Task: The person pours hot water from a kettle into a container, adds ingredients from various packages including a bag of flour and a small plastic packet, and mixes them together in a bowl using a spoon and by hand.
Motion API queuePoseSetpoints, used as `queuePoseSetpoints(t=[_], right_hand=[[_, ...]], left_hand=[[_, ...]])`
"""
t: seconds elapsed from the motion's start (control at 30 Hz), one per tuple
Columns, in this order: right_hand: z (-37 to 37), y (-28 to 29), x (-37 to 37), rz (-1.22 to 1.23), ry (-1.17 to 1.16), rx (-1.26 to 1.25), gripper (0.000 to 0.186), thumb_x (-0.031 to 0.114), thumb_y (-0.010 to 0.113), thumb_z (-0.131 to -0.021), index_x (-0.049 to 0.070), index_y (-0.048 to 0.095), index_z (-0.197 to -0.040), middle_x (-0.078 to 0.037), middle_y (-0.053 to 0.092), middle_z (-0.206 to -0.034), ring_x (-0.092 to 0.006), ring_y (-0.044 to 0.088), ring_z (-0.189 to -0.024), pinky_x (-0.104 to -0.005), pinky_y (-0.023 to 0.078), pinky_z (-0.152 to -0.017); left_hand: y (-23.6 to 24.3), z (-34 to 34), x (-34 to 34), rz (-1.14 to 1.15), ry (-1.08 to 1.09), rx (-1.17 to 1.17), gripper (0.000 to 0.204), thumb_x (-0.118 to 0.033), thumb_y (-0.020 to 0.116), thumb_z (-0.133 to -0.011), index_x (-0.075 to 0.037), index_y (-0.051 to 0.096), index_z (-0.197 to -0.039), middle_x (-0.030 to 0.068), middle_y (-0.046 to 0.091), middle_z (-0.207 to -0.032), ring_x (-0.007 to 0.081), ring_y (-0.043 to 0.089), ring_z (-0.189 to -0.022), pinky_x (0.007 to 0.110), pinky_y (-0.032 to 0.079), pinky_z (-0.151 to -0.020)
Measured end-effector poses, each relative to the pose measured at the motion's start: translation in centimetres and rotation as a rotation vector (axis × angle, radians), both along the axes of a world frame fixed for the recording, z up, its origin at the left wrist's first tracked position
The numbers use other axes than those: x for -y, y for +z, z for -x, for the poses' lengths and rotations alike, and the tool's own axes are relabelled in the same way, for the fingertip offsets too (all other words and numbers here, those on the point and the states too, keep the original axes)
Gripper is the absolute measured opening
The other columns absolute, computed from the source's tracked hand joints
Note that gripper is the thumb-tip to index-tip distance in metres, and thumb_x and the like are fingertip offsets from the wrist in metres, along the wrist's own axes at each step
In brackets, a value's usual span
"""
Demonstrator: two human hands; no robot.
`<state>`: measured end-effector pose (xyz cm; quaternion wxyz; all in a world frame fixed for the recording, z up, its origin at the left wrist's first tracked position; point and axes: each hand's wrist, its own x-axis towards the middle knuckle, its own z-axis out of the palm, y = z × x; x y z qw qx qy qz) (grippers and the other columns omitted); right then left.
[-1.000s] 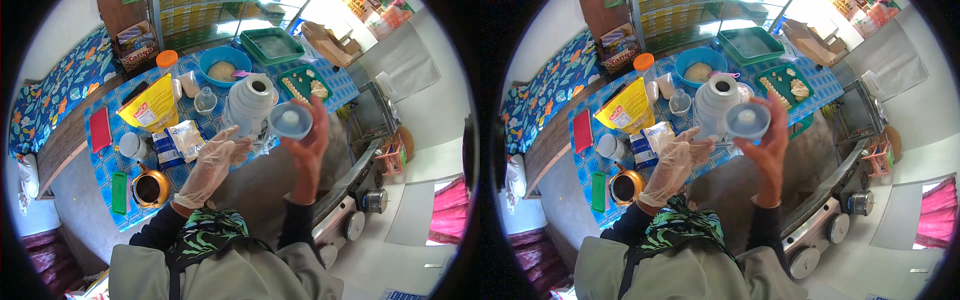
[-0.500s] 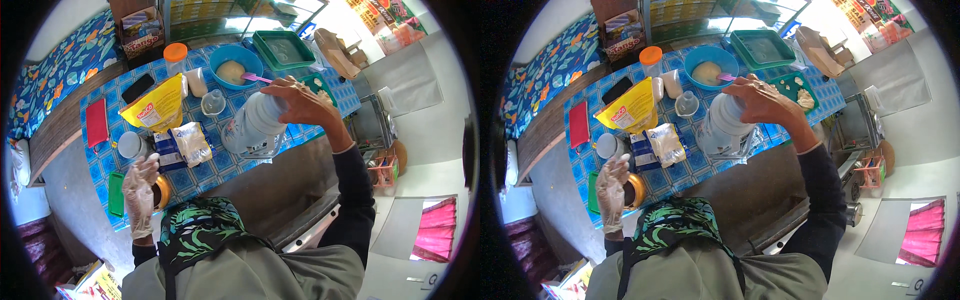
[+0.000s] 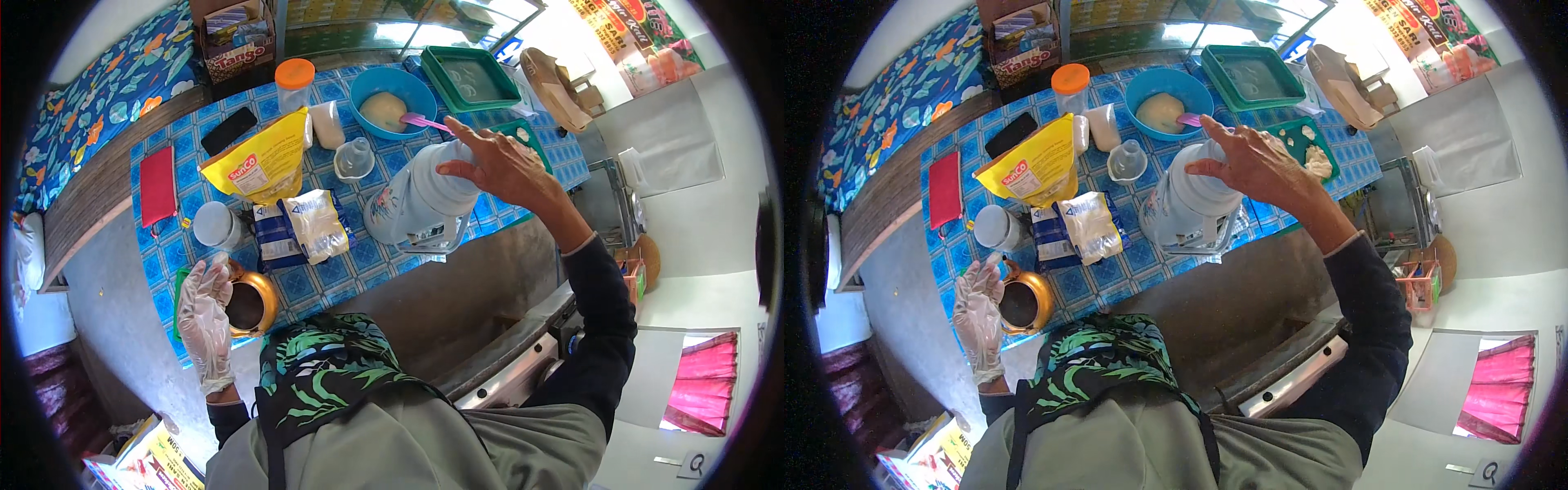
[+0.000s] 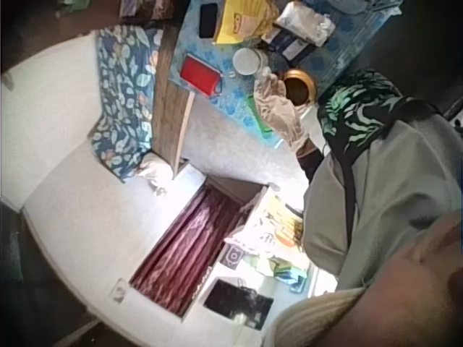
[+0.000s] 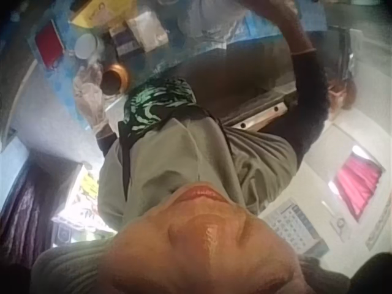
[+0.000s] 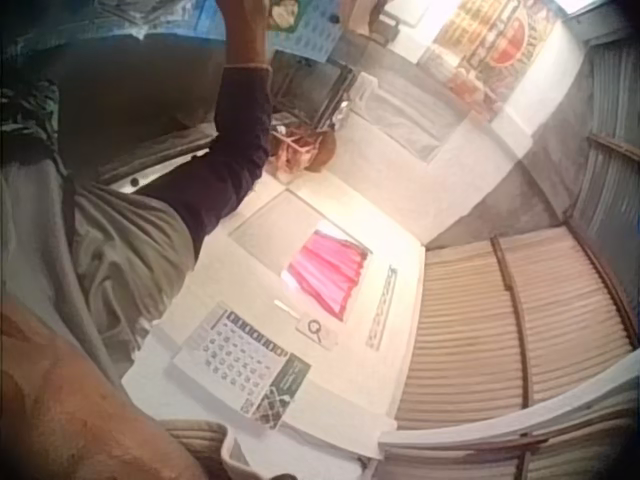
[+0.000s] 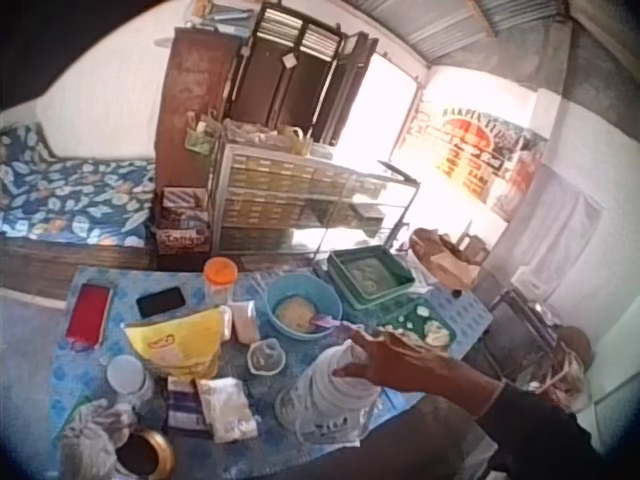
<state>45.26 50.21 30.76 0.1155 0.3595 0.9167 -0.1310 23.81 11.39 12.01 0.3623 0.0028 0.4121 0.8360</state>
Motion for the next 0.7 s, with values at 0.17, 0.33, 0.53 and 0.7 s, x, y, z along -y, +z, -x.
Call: queuePoseSetpoints(t=[0.17, 0.33, 0.53, 0.7], right_hand=[[-2.6, 0.4, -1.6, 0.022, 0.412, -0.050, 0.075, 0.049, 0.070, -0.083, 0.015, 0.043, -0.145, -0.023, 0.058, -0.125, -0.0387, 0.057, -0.115, -0.0472, 0.042, -0.100], [-0.6, 0.2, -0.6, -0.096, 0.117, 0.095, 0.082, 0.068, 0.058, -0.084, 0.005, 0.052, -0.136, -0.023, 0.065, -0.113, -0.0394, 0.059, -0.111, -0.0465, 0.042, -0.099], [-0.6, -0.7, -1.4, -0.141, 0.026, 0.068, 0.089, 0.072, 0.068, -0.072, -0.002, 0.062, -0.121, -0.026, 0.067, -0.105, -0.0386, 0.067, -0.099, -0.0467, 0.051, -0.089], [-1.6, -0.3, -1.9, -0.177, 0.569, 0.002, 0.062, 0.005, 0.081, -0.066, 0.019, 0.064, -0.124, -0.014, 0.052, -0.138, -0.0305, 0.051, -0.125, -0.0417, 0.049, -0.099]], left_hand=[[-0.2, 0.1, 1.1, -0.016, 0.056, 0.038, 0.043, -0.025, 0.053, -0.100, 0.004, 0.051, -0.131, 0.0230, 0.059, -0.127, 0.0270, 0.062, -0.112, 0.036, 0.050, -0.096], [-0.8, 0.2, 2.2, 0.006, 0.071, 0.048, 0.045, -0.026, 0.054, -0.099, 0.004, 0.050, -0.133, 0.0244, 0.056, -0.131, 0.0268, 0.059, -0.116, 0.035, 0.049, -0.098], [-1.5, 0.4, 3.1, -0.097, 0.039, 0.104, 0.045, -0.026, 0.051, -0.100, 0.004, 0.049, -0.135, 0.0272, 0.049, -0.138, 0.0291, 0.058, -0.120, 0.037, 0.047, -0.102], [-2.0, 0.2, 3.6, -0.062, 0.054, 0.062, 0.047, -0.026, 0.049, -0.101, 0.004, 0.046, -0.137, 0.0298, 0.043, -0.143, 0.0307, 0.056, -0.121, 0.037, 0.047, -0.102]])
